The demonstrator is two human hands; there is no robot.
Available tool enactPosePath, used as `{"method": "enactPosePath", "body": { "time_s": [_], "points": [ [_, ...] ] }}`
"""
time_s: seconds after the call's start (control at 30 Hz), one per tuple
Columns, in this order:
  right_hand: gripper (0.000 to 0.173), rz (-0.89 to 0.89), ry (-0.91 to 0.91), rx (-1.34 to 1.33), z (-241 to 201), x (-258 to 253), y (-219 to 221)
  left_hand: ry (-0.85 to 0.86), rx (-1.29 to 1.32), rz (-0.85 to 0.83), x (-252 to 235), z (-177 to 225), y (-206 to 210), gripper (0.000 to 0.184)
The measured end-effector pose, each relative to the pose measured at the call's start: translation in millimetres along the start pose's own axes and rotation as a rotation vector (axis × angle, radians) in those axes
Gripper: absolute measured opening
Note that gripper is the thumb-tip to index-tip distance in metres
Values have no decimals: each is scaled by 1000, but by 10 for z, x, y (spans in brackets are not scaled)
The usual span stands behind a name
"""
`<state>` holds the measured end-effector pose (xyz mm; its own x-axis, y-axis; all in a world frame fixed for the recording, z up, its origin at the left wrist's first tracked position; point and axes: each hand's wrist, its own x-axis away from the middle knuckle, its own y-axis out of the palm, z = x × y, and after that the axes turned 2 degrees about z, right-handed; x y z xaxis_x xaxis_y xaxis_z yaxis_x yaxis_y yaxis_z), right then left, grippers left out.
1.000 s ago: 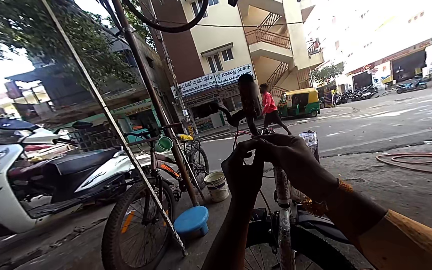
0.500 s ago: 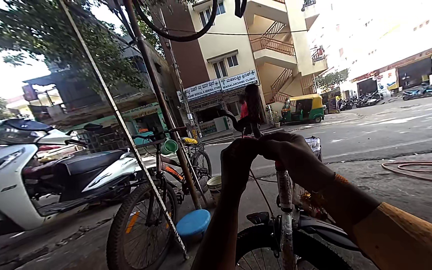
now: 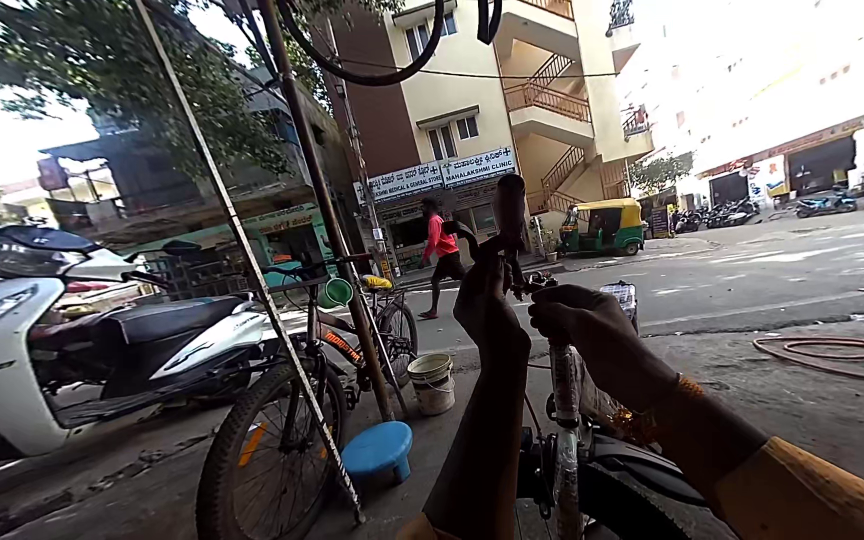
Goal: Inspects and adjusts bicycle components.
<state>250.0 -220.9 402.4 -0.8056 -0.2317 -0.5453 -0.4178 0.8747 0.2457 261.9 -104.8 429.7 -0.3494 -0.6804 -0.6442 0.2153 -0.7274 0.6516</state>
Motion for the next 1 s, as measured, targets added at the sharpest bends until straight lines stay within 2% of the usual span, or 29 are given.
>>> {"method": "enactPosePath", "body": {
  "time_s": [0.23,0.67,1.0],
  "points": [
    [13,-9,-5,54,34,87,-191,75,-13,122,55,-101,102,13],
    [13,-4,6,107,128,87,-374,230,-49,85,22,-181,120,10],
    [13,-4,-8,110,166,120,-334,187,-21,68,49,-189,84,10]
  ]
}}
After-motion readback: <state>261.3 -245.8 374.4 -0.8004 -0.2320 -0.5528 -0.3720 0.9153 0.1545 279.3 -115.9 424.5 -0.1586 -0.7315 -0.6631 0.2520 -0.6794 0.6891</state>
